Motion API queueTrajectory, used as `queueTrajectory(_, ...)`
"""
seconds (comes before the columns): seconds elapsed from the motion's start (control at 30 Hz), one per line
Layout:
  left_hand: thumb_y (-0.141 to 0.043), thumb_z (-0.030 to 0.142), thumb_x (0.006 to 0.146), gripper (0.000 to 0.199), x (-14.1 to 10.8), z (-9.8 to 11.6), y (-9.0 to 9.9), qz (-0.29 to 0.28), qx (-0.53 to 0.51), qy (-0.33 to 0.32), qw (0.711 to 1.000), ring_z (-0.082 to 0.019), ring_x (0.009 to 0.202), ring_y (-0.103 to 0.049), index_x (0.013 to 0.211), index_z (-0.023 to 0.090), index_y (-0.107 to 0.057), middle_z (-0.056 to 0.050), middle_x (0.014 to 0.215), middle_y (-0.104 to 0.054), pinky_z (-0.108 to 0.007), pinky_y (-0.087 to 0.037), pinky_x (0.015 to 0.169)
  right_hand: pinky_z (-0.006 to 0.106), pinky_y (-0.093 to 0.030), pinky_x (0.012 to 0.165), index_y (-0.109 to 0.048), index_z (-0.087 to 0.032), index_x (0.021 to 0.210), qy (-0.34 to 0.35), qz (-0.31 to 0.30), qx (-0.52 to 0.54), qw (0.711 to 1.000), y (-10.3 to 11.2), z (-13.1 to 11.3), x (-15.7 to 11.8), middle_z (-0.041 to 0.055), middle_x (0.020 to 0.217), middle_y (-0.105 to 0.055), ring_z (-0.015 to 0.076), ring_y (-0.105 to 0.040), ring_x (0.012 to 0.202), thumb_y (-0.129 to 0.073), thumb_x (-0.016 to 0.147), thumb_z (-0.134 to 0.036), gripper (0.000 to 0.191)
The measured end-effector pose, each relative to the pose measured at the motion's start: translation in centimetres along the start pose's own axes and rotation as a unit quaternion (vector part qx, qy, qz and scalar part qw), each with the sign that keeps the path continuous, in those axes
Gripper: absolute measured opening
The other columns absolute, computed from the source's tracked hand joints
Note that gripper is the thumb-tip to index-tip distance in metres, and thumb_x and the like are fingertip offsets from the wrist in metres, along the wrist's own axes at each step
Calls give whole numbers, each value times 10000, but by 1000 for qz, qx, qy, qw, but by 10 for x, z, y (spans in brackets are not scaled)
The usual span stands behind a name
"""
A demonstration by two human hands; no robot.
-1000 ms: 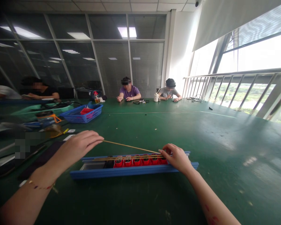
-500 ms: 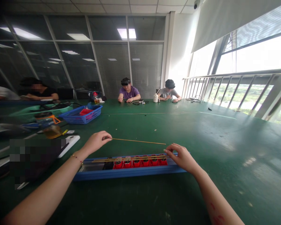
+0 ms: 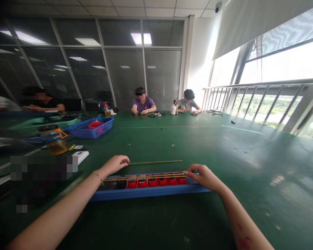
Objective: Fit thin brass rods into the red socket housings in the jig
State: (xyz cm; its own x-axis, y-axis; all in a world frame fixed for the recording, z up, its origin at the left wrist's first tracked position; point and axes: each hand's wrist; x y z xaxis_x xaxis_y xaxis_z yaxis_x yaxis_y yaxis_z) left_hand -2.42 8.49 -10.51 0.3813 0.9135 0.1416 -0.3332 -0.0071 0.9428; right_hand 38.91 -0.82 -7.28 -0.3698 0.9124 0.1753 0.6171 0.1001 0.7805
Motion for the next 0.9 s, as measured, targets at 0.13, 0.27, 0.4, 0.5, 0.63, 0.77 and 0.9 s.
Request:
queueTrajectory(0.13, -495, 294, 755, 164, 1, -1, -1, -2, -1, -2, 1000, -144, 761, -578, 785, 230, -643, -7, 834, -641, -224, -403, 663, 239, -381, 591, -581, -183, 664, -9, 48, 60, 997, 1, 2, 2, -9, 636, -562, 141, -494, 626, -467, 797, -487, 350)
queueTrajectory(0.27, -490, 304, 757, 175, 0, -2, -1, -9, -7, -5, 1000, -145, 765, -576, 785, 233, -647, -9, 845, -635, -223, -405, 662, 236, -370, 616, -499, -192, 627, -29, 173, 127, 976, 10, 14, 2, -23, 604, -489, 124, -450, 605, -388, 844, -476, 375)
queueTrajectory(0.4, -481, 309, 760, 181, 0, -3, -2, -14, -16, -4, 1000, -145, 768, -575, 796, 236, -643, -8, 847, -629, -222, -409, 664, 231, -359, 565, -466, -201, 645, -94, 268, 173, 943, 22, 38, -1, -30, 587, -476, 123, -438, 572, -388, 816, -534, 383)
queueTrajectory(0.5, -475, 311, 763, 185, 0, -4, -3, -16, -22, -4, 1000, -145, 764, -576, 800, 233, -639, -10, 849, -626, -221, -411, 662, 229, -352, 548, -463, -201, 635, -117, 290, 164, 936, 29, 54, -3, -32, 571, -472, 122, -432, 558, -395, 794, -564, 402)
queueTrajectory(0.63, -472, 323, 763, 194, 0, -4, -4, -17, -28, -2, 999, -147, 765, -575, 804, 229, -636, -14, 858, -625, -222, -411, 665, 238, -360, 558, -452, -199, 595, -110, 284, 112, 946, 27, 64, -1, -29, 557, -468, 123, -436, 551, -385, 788, -578, 431)
queueTrajectory(0.77, -464, 379, 768, 236, 0, -2, -4, -15, -30, 5, 999, -154, 772, -572, 804, 222, -636, -24, 863, -625, -225, -405, 665, 245, -357, 528, -488, -197, 600, -118, 229, 28, 966, 19, 64, 5, -25, 530, -472, 131, -446, 524, -369, 795, -580, 446)
queueTrajectory(0.9, -371, 505, 799, 403, -2, 3, -1, -10, -35, 13, 999, -163, 752, -573, 788, 205, -641, -42, 847, -629, -238, -397, 651, 244, -332, 480, -565, -196, 663, -114, 157, -59, 979, 14, 57, 12, -24, 511, -496, 133, -436, 496, -440, 753, -587, 420)
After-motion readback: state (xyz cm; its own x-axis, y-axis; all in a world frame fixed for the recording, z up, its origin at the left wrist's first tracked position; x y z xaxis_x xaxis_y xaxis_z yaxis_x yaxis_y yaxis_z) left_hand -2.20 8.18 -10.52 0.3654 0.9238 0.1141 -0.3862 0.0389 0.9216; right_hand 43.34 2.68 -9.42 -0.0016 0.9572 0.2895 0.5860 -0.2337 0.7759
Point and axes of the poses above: each hand's wrist, its own x-axis towards the middle knuckle, its own y-axis out of the back of the hand, z = x × y
